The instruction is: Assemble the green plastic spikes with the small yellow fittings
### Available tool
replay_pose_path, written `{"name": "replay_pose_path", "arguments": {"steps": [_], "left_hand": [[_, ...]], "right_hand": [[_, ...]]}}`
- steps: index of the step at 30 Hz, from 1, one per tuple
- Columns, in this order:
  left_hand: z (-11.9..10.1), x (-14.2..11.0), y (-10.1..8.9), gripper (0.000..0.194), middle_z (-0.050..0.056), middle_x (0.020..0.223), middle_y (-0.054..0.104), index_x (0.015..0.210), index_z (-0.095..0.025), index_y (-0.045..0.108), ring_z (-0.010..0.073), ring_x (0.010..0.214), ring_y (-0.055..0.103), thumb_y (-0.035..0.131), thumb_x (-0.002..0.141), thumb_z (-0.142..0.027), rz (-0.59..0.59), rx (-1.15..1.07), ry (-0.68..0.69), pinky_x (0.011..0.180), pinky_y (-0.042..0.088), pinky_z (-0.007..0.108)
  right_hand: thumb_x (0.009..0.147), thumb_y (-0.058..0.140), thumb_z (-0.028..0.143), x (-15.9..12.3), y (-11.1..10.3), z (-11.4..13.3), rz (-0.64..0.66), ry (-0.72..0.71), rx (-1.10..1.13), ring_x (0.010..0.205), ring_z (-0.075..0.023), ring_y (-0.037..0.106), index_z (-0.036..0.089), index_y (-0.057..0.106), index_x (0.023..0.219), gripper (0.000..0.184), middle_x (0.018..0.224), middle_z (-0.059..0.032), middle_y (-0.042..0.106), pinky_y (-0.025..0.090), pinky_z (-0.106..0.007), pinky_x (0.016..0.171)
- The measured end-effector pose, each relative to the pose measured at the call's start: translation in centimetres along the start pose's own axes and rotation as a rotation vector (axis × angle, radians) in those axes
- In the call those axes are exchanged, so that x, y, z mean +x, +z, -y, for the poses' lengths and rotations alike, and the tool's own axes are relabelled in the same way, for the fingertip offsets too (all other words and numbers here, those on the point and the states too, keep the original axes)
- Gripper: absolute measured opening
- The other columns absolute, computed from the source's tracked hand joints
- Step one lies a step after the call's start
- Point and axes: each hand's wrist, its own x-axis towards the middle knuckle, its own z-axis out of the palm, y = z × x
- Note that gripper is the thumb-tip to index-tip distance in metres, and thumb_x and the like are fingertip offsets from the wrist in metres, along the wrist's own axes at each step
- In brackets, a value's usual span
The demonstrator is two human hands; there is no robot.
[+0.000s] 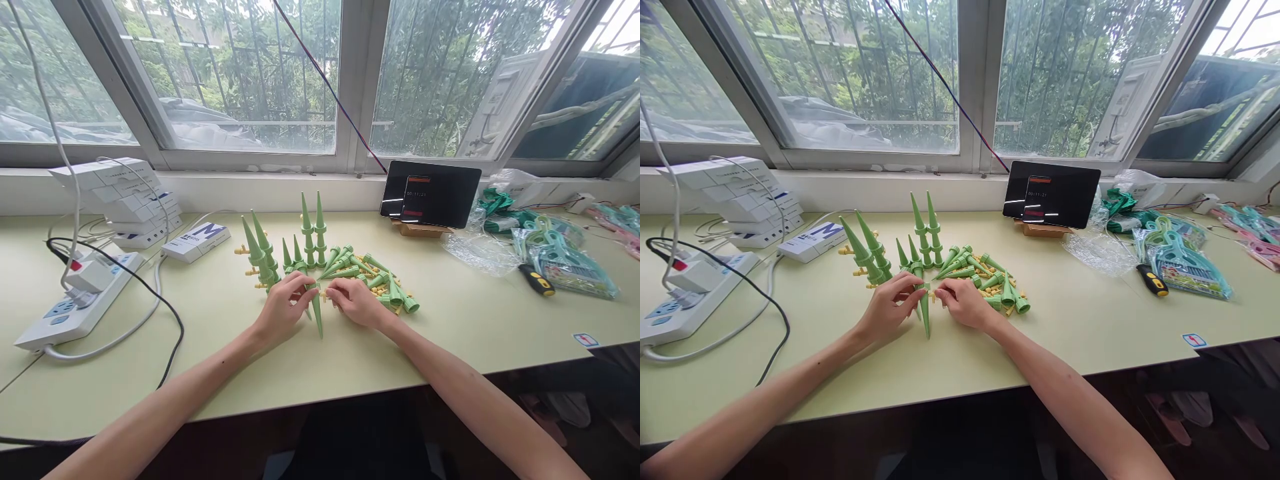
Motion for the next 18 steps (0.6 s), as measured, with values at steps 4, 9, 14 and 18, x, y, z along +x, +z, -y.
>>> {"name": "replay_pose_path", "arguments": {"steps": [4, 9, 14, 18], "left_hand": [[0.03, -0.01, -0.02, 0.017, 0.002, 0.087, 0.058, 0.095, -0.019, 0.063, 0.0098, 0.061, 0.056, 0.055, 0.095, -0.034, 0.000, 0.007, 0.006, 0.053, 0.053, 0.022], [0.07, -0.01, -0.04, 0.016, 0.002, 0.086, 0.057, 0.095, -0.020, 0.063, 0.0097, 0.061, 0.056, 0.055, 0.095, -0.034, -0.012, 0.009, 0.004, 0.053, 0.053, 0.023], [-0.04, 0.02, -0.06, 0.015, 0.001, 0.086, 0.057, 0.095, -0.019, 0.063, 0.0092, 0.060, 0.056, 0.056, 0.094, -0.033, -0.005, 0.019, -0.002, 0.054, 0.052, 0.023], [-0.07, 0.04, -0.05, 0.016, 0.002, 0.085, 0.057, 0.094, -0.019, 0.063, 0.0093, 0.059, 0.056, 0.055, 0.095, -0.033, -0.008, 0.014, 0.005, 0.053, 0.053, 0.023]], "right_hand": [[0.098, 0.047, 0.033, 0.03, 0.04, -0.12, 0.000, -0.001, -0.020, 0.055, -0.0123, 0.048, 0.019, 0.051, 0.066, 0.036, 0.060, 0.0004, 0.056, 0.039, -0.026, 0.058], [0.093, 0.056, 0.037, -0.09, -0.07, 0.07, -0.011, -0.003, 0.032, 0.060, -0.0127, 0.050, 0.018, 0.060, 0.090, 0.020, 0.077, -0.0018, 0.064, 0.041, -0.026, 0.059], [0.092, 0.057, 0.032, -0.08, -0.11, 0.19, -0.006, 0.006, 0.027, 0.058, -0.0125, 0.047, 0.018, 0.060, 0.086, 0.016, 0.069, 0.0000, 0.060, 0.039, -0.026, 0.057], [0.094, 0.052, 0.028, -0.02, -0.04, 0.00, 0.005, 0.000, 0.001, 0.056, -0.0130, 0.047, 0.019, 0.057, 0.077, 0.020, 0.062, 0.0010, 0.056, 0.039, -0.026, 0.057]]}}
